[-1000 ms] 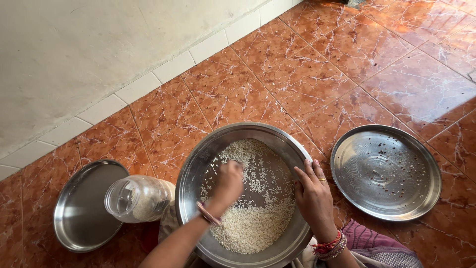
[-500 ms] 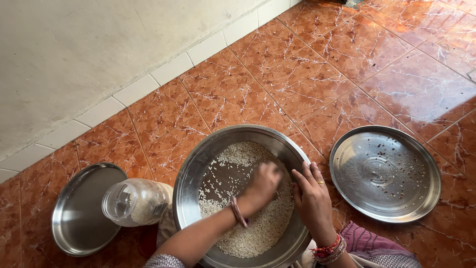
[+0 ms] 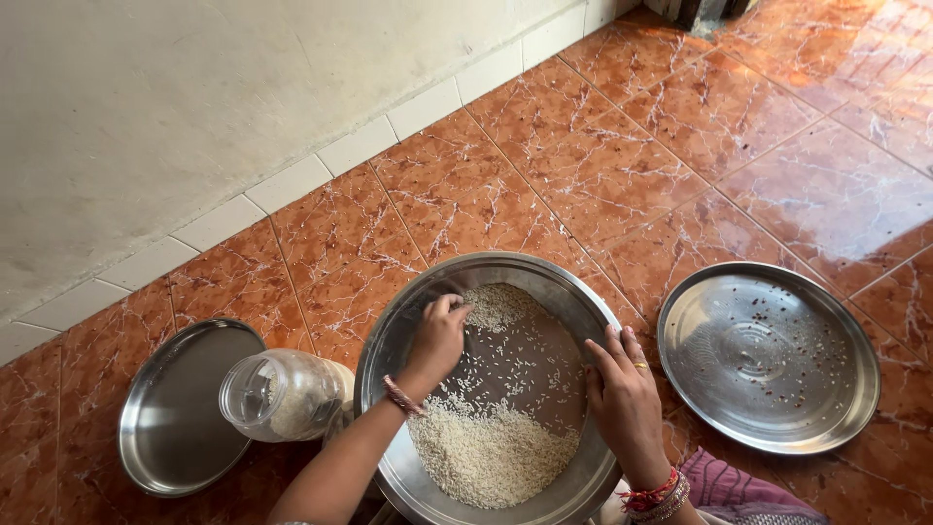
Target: The person sits on a tiled floor and sorts rice in a large metal tray by hand, picking out small debris and transferring it to a smaller tray. A clear plastic jar containing rice is visible nearby.
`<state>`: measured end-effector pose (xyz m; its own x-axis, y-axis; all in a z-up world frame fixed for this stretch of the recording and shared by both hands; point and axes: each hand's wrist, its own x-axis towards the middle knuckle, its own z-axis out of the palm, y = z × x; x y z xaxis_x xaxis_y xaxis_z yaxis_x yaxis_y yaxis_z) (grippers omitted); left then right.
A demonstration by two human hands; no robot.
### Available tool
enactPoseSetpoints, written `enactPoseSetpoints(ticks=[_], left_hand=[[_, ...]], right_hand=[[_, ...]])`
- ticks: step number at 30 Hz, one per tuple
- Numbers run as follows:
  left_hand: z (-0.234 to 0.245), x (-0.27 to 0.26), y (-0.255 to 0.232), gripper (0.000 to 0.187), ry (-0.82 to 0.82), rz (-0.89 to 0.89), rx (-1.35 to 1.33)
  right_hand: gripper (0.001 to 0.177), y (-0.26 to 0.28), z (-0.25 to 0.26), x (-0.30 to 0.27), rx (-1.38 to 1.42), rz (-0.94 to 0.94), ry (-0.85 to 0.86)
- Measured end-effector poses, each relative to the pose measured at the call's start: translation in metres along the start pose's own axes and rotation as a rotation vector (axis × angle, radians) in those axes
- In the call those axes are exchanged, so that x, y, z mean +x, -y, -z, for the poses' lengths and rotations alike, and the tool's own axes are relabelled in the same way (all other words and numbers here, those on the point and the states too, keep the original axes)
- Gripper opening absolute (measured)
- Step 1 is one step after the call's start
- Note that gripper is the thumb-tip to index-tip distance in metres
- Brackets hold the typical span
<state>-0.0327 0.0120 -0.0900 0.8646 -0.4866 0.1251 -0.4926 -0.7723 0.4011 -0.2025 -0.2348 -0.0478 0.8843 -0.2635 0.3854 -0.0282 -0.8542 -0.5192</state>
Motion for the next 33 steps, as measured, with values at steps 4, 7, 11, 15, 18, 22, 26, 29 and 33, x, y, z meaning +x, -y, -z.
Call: enactPoseSetpoints(ticks=[4, 7, 11, 15, 18, 22, 26, 29, 33], left_hand=[[-0.027, -0.017, -0.026, 0.028, 0.030, 0.168, -0.185], [-0.038, -0.037, -0.036, 0.025, -0.070, -0.478, 0.148], [-0.001, -0.030, -0.019, 0.020, 0.143, -0.102, -0.024], [0.069, -0.021, -0.018, 0.016, -0.022, 0.010, -0.113], [0.104, -0.024, -0.036, 0.014, -0.200, -0.038, -0.067], [0.114, -0.022, -0.046, 0.016, -0.313, -0.061, -0.034], [0.091, -0.014, -0.027, 0.018, -0.185, -0.004, 0.068], [0.061, -0.008, -0.007, 0.022, -0.128, 0.014, 0.055], [0.032, 0.003, 0.011, 0.032, -0.034, -0.063, 0.020]], right_hand=[[0.034, -0.003, -0.002, -0.001, -0.011, 0.011, 0.000], [0.033, -0.004, -0.004, -0.001, -0.036, 0.006, 0.007], [0.034, -0.004, -0.003, -0.001, -0.028, 0.007, 0.012], [0.034, -0.003, -0.002, -0.001, -0.021, 0.013, 0.001], [0.035, -0.002, -0.001, -0.001, -0.021, 0.019, -0.005], [0.033, -0.003, -0.003, -0.001, -0.030, 0.023, -0.010], [0.034, -0.003, -0.003, -0.001, -0.037, 0.011, -0.002], [0.034, -0.003, -0.004, -0.001, -0.041, 0.008, 0.003], [0.034, -0.003, -0.004, -0.002, -0.024, 0.001, 0.005]])
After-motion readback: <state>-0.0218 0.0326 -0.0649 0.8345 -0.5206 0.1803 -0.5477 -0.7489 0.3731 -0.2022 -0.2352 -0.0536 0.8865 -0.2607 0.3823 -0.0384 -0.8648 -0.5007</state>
